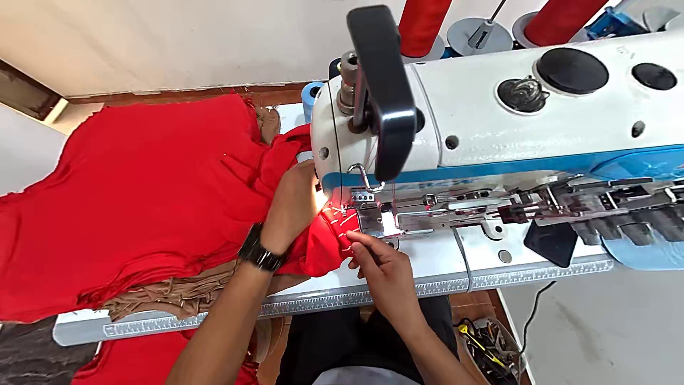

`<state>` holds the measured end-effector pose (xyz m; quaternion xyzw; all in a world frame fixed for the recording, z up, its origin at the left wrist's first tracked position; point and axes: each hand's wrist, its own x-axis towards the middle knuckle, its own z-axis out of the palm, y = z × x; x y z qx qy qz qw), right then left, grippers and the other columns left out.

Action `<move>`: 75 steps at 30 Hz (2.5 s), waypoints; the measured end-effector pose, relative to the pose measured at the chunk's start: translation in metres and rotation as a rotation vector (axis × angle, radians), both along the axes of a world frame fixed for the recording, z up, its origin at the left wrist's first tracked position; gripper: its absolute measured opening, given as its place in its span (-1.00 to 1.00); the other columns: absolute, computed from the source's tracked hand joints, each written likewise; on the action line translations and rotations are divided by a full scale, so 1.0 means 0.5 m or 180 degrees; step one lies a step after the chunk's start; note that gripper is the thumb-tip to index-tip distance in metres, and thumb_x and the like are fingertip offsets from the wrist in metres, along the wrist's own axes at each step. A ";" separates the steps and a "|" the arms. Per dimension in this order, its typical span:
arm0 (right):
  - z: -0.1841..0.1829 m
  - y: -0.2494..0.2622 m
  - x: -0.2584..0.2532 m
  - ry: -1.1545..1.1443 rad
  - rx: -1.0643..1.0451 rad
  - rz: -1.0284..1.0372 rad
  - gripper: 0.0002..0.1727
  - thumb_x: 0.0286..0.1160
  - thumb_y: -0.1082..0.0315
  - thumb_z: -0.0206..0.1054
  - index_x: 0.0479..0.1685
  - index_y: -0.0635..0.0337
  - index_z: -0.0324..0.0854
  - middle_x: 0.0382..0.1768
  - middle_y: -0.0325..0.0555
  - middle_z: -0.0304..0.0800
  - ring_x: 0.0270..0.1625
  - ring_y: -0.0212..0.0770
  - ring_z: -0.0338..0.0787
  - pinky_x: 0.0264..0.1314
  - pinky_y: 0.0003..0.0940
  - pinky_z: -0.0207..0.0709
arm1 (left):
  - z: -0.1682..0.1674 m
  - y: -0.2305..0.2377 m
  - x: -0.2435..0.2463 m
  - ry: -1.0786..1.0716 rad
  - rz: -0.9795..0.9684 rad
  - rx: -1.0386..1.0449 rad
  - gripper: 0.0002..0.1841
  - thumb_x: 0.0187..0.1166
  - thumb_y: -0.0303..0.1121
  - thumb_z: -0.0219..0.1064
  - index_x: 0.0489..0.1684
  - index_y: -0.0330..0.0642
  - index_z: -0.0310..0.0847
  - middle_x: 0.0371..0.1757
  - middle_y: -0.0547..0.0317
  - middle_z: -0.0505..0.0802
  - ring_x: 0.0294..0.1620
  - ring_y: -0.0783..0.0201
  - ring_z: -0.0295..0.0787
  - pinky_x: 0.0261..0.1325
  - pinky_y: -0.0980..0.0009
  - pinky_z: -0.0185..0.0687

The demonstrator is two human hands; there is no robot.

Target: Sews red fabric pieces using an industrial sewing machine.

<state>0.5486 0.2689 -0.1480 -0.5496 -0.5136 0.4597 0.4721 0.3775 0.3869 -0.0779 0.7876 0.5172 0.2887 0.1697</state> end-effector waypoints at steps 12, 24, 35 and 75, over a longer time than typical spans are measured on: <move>-0.019 0.079 0.059 -0.2408 0.2100 0.0219 -0.78 0.46 0.10 0.42 -0.02 -0.23 0.91 0.20 -0.08 0.83 0.40 0.12 0.66 0.46 0.27 0.39 | -0.070 -0.120 -0.042 0.0394 -0.0845 0.0687 -0.73 0.64 -0.44 0.27 0.15 -0.08 0.84 0.22 0.11 0.84 0.31 0.23 0.78 0.32 0.29 0.75; 0.061 0.137 0.086 -0.1955 0.1792 0.1449 -0.81 0.51 0.24 0.44 -0.04 0.05 0.86 0.01 -0.11 0.87 0.17 -0.09 0.79 0.38 0.08 0.53 | 0.033 -0.123 -0.042 -0.1208 -0.1314 0.0716 -0.86 0.59 -0.47 0.31 -0.15 -0.31 0.80 -0.07 0.15 0.85 0.05 0.41 0.78 0.17 0.50 0.74; 0.092 0.116 0.117 -0.1172 0.1696 0.2528 -0.78 0.55 0.20 0.44 -0.36 0.12 0.85 -0.08 -0.28 0.89 0.34 -0.31 0.73 0.50 -0.27 0.56 | -0.043 -0.117 -0.128 0.0322 -0.0383 0.0208 -0.22 0.38 0.09 0.53 0.54 -0.23 0.53 0.50 -0.09 0.67 0.56 -0.06 0.56 0.67 -0.13 0.35; -0.013 0.024 0.038 -0.0814 0.1847 0.1499 -0.76 0.67 0.20 0.36 -0.20 0.17 0.83 -0.06 -0.25 0.90 0.33 -0.25 0.75 0.48 -0.19 0.59 | 0.038 -0.007 -0.065 0.1068 -0.2696 0.0648 -0.77 0.49 -0.31 0.12 -0.47 -0.08 0.69 -0.28 0.25 0.82 -0.21 0.28 0.80 -0.28 0.28 0.70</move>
